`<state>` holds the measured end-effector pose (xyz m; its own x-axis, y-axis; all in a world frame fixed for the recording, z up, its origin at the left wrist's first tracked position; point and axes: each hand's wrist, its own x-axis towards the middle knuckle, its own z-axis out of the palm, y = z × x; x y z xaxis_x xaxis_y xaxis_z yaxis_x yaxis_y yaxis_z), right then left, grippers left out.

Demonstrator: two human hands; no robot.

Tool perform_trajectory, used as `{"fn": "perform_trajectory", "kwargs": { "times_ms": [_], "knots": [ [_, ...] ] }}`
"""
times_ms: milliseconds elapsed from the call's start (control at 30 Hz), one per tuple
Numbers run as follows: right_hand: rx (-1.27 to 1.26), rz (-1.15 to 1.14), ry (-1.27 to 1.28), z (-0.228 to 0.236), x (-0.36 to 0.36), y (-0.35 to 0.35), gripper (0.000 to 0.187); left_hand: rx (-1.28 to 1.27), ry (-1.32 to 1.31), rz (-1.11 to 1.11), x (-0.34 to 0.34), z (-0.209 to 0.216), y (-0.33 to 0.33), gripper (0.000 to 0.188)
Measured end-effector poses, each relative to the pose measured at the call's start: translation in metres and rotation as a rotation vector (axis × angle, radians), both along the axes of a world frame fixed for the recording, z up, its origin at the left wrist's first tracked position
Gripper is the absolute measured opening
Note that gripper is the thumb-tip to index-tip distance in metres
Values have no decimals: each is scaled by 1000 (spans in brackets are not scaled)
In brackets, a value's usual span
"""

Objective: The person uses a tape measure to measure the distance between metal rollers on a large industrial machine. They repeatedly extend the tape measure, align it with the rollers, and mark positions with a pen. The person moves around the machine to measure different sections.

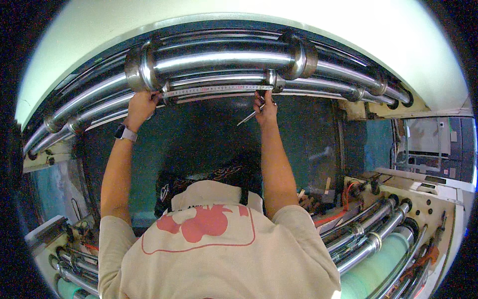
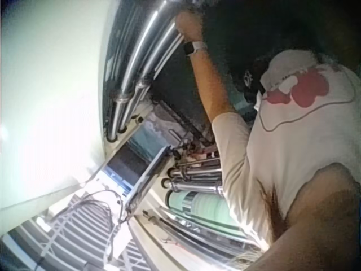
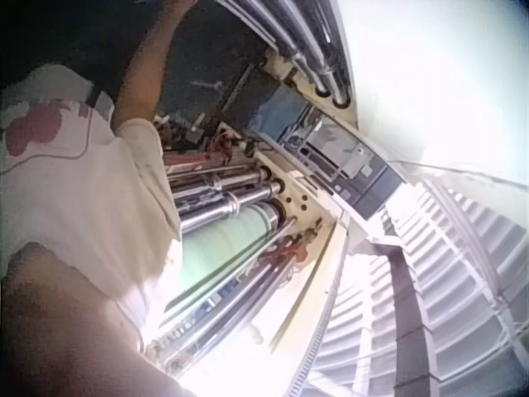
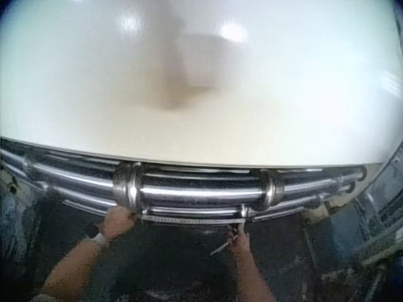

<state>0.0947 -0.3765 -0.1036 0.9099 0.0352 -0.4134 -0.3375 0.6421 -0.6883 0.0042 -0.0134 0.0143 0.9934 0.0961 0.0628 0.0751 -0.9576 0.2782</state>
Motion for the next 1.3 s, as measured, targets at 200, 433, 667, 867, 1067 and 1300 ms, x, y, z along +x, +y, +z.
{"fn": "perform_trajectory", "kwargs": {
  "times_ms": [200,433,667,867,1067,1300],
  "knots": [
    [-58,4,33,8,-2,0,33,-3,-16,1,0,2,0,21],
    [-647,-318,-328,21,-13,-9,22,23,26,27,1,-6,4,23],
    [-837,-192,-570,32,10,-14,9,31,36,-3,1,-9,8,22],
    [-1044,-296,-689,25,15,-10,11,1,12,-20,-1,-6,9,25],
    [-1007,-288,-621,14,27,-18,17,3,10,-25,-1,-4,8,24],
    [-936,-242,-569,12,31,-28,16,-9,-16,-32,1,-6,7,24]
  ]
}}
